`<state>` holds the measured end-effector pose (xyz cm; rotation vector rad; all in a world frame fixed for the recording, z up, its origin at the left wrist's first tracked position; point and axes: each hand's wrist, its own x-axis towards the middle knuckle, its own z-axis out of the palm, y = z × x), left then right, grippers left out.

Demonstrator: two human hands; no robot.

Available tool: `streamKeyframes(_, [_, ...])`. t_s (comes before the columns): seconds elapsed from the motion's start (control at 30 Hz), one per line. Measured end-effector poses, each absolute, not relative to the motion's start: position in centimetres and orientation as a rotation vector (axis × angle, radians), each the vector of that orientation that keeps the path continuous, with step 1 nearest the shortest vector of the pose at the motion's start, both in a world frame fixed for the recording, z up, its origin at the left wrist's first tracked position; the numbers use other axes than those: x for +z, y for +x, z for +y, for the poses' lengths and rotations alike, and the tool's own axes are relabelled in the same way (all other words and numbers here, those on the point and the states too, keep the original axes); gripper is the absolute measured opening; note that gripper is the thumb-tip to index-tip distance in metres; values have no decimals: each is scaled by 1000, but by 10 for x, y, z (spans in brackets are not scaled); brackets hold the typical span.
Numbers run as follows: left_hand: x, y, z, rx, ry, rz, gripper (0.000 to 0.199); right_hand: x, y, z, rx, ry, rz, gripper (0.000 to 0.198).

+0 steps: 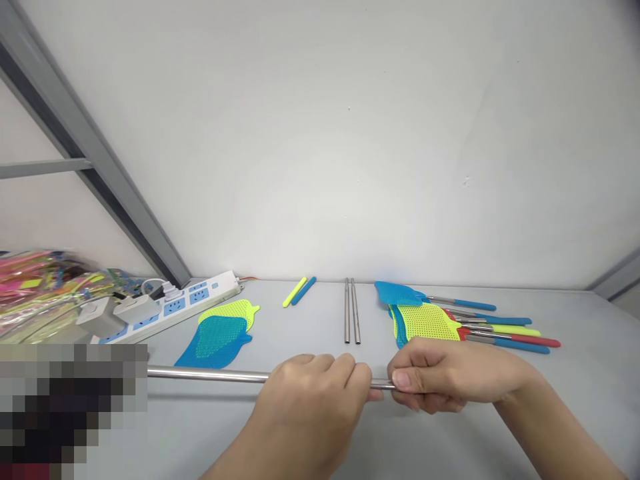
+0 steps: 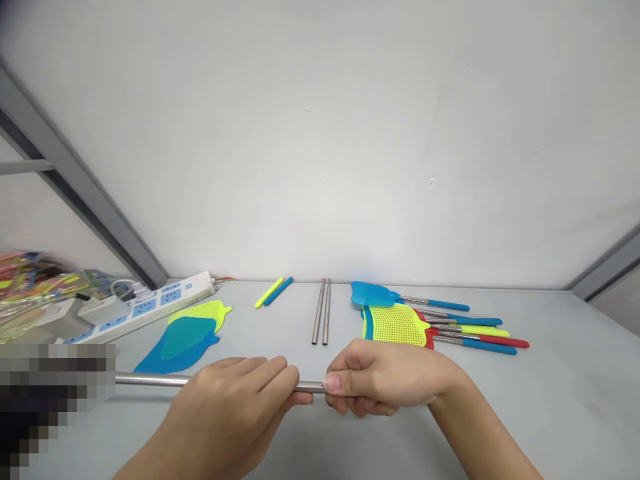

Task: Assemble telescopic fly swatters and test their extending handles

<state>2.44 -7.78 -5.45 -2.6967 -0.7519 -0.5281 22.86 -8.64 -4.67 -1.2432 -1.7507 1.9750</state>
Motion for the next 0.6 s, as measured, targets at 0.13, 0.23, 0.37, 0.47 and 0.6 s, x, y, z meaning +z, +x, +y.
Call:
streamKeyframes(0.13, [-54,24,-78,-525,-2673,-745,18,-49,230,-86,1986,-1244,-1753,36])
streamKeyframes(0.23, [-55,24,-80,-528,-2641,-733,19,-52,231,-85,2027,-1230,-1728,37])
streamKeyframes(0.37, [-58,25,-81,-524,-2605,-732,20,-55,230,-84,2065,-1197,-1701,37])
streamKeyframes(0.47, [-60,25,-81,-516,-2611,-731,20,-55,229,-84,2084,-1202,-1679,36])
streamKeyframes(0.6, [-60,27,-80,-534,-2610,-726,19,-55,228,-84,2103,-1190,-1668,36])
